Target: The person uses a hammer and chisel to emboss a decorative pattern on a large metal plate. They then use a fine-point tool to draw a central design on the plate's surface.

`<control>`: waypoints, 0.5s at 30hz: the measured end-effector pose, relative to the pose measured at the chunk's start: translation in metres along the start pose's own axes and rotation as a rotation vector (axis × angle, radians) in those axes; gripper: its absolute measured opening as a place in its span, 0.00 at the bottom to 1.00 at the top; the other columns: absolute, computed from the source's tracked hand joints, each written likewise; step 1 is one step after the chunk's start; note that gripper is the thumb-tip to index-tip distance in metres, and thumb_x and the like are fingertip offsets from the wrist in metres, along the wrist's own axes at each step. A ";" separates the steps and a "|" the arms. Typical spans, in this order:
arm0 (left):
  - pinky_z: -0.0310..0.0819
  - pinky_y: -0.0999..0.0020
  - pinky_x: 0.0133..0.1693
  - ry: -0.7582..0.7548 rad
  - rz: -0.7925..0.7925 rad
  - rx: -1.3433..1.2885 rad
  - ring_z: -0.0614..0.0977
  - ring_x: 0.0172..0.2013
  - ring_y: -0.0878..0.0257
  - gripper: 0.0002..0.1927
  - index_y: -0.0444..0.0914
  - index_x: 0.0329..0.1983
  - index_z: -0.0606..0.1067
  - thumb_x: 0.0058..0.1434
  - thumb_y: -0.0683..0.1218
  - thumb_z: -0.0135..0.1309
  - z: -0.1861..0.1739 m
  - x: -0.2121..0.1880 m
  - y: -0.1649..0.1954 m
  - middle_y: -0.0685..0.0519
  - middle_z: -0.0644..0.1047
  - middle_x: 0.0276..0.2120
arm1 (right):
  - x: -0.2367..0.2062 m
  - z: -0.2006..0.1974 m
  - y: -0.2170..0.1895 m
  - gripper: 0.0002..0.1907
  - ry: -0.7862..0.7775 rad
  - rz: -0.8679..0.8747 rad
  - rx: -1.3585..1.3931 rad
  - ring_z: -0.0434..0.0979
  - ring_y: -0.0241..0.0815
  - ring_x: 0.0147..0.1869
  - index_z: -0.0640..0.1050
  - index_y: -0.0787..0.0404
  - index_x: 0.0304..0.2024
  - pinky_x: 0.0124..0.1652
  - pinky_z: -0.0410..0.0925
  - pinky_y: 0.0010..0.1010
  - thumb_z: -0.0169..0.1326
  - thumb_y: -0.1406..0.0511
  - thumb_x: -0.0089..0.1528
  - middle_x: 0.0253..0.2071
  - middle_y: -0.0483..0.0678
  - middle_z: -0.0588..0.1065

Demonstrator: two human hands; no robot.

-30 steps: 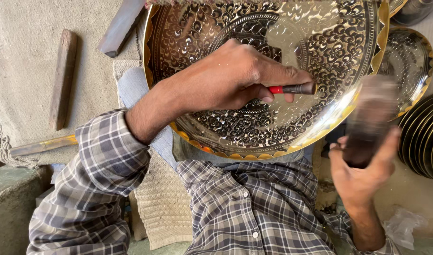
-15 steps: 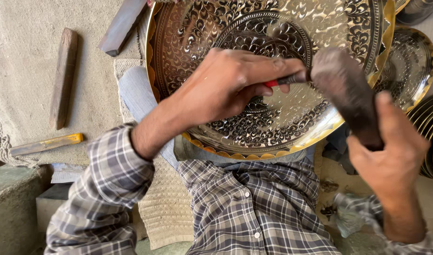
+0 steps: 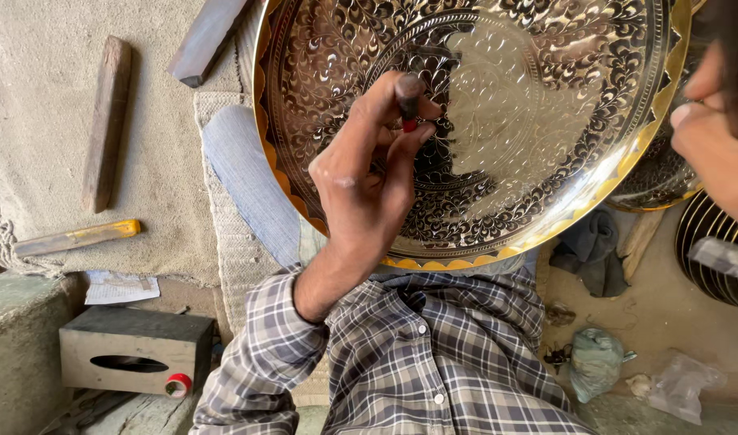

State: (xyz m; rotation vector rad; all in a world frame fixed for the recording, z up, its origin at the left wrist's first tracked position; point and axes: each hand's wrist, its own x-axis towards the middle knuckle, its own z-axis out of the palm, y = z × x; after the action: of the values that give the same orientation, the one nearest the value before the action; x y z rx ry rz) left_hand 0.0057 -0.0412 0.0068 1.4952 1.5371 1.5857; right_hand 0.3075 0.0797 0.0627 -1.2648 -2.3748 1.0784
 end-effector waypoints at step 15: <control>0.86 0.77 0.37 -0.072 -0.052 -0.179 0.86 0.37 0.71 0.18 0.38 0.61 0.67 0.74 0.35 0.59 0.006 0.009 0.004 0.51 0.82 0.47 | 0.035 -0.024 -0.097 0.33 -0.043 -0.460 -0.185 0.78 0.56 0.56 0.64 0.69 0.68 0.54 0.72 0.42 0.51 0.83 0.60 0.57 0.64 0.73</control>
State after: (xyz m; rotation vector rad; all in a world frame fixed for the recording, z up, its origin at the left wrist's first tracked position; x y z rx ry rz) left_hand 0.0097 -0.0325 0.0125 1.3881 1.3460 1.5769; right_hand 0.2398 0.0851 0.1440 -0.6851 -2.6607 0.7637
